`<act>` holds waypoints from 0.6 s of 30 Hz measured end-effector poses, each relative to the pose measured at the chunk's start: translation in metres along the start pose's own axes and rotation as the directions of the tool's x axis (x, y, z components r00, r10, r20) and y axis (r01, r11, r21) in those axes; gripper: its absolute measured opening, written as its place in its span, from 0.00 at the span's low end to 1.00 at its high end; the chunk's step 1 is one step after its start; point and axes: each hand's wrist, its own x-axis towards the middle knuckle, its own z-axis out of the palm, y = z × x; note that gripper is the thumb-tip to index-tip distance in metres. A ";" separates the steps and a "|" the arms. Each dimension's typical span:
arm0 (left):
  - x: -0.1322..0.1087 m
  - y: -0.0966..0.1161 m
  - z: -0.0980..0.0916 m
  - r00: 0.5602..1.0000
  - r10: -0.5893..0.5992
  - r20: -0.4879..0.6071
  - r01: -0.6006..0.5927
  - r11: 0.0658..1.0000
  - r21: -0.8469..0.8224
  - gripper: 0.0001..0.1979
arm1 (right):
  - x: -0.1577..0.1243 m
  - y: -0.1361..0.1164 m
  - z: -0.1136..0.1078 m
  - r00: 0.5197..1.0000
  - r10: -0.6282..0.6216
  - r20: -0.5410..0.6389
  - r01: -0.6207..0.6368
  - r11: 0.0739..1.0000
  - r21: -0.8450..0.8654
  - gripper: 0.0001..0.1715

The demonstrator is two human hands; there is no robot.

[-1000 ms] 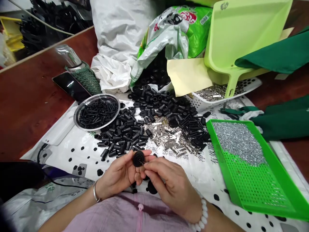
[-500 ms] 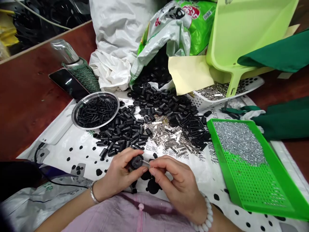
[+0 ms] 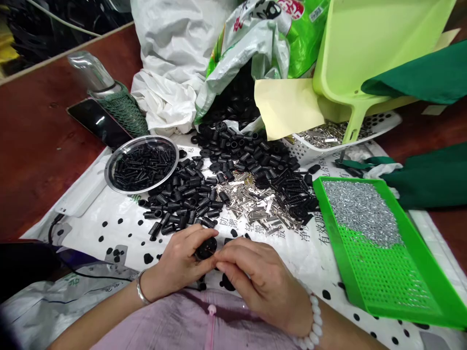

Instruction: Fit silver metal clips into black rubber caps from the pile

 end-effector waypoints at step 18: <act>0.002 -0.009 0.000 0.998 0.047 -0.052 -0.065 0.894 -0.443 0.33 | 0.013 0.006 0.008 1.000 0.015 0.017 -0.016 0.995 0.097 0.07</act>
